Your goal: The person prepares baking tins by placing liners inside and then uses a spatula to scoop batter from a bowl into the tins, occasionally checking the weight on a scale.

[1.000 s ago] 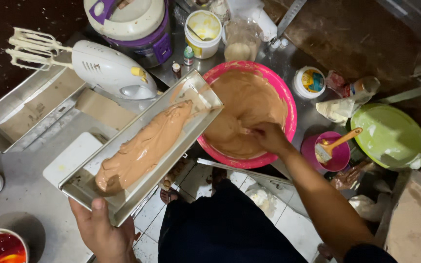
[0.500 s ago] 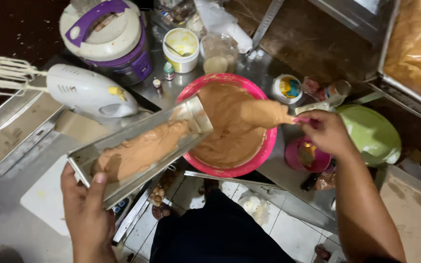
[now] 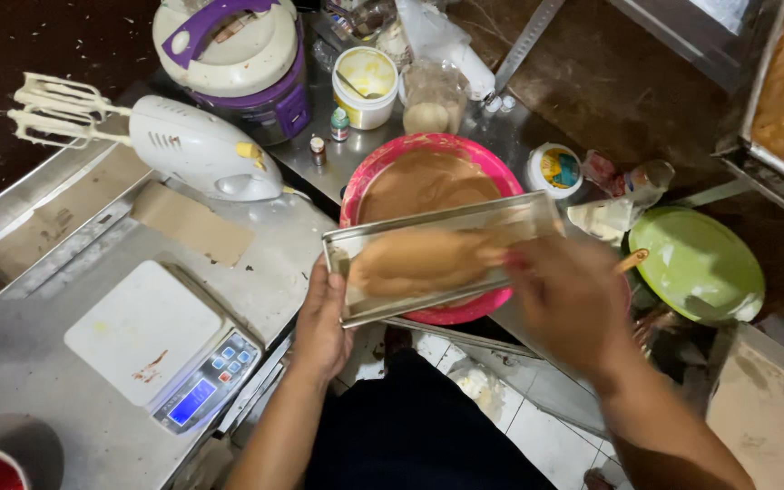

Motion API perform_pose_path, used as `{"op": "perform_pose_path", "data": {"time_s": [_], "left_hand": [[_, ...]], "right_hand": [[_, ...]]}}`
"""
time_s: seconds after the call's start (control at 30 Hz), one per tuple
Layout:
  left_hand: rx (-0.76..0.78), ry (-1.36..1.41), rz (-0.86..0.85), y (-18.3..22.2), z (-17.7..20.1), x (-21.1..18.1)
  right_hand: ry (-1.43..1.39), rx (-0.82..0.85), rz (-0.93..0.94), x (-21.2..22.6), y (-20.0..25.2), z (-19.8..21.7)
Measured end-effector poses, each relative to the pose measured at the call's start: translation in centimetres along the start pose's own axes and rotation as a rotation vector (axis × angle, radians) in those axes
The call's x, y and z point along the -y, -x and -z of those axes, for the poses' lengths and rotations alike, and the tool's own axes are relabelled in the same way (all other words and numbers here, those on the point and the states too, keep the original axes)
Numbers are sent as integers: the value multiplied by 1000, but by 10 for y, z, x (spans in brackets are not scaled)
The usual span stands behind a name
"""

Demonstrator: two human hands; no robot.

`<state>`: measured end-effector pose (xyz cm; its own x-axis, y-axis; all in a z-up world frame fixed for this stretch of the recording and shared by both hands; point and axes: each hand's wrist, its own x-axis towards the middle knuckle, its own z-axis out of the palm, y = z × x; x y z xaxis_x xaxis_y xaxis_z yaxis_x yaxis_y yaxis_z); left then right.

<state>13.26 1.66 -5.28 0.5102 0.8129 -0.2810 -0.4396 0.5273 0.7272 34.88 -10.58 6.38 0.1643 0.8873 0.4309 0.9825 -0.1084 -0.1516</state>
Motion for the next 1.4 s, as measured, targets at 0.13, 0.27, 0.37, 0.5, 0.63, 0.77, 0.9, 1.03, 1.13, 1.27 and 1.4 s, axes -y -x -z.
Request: {"op": "perform_pose_path", "data": {"time_s": [0.13, 0.27, 0.37, 0.5, 0.63, 0.77, 0.9, 1.03, 1.13, 1.27, 1.4], "left_hand": [[114, 24, -67, -2, 20, 13], [129, 90, -116, 7, 45, 25], [106, 95, -163, 8, 44, 16], [65, 63, -198, 17, 39, -5], [36, -48, -161, 24, 56, -17], [-44, -80, -197, 25, 72, -15], [-129, -34, -212, 26, 95, 4], [-178, -8, -196, 35, 83, -1], [-236, -6, -174, 42, 76, -12], [-401, -65, -11, 48, 72, -37], [-433, -184, -103, 67, 92, -38]], "right_hand": [[95, -30, 204, 31, -3, -20], [42, -118, 343, 43, -10, -17], [67, -154, 367, 36, -10, -24], [76, -207, 328, 36, -16, -19], [112, -131, 342, 7, -9, -20], [117, -175, 308, -9, -12, -21], [93, -204, 213, -16, -2, -28], [182, -70, 182, -27, 0, -35], [68, -66, 91, -38, -2, -33], [-25, 39, -115, -52, -3, -21], [262, 148, -273, -104, 22, -60]]}}
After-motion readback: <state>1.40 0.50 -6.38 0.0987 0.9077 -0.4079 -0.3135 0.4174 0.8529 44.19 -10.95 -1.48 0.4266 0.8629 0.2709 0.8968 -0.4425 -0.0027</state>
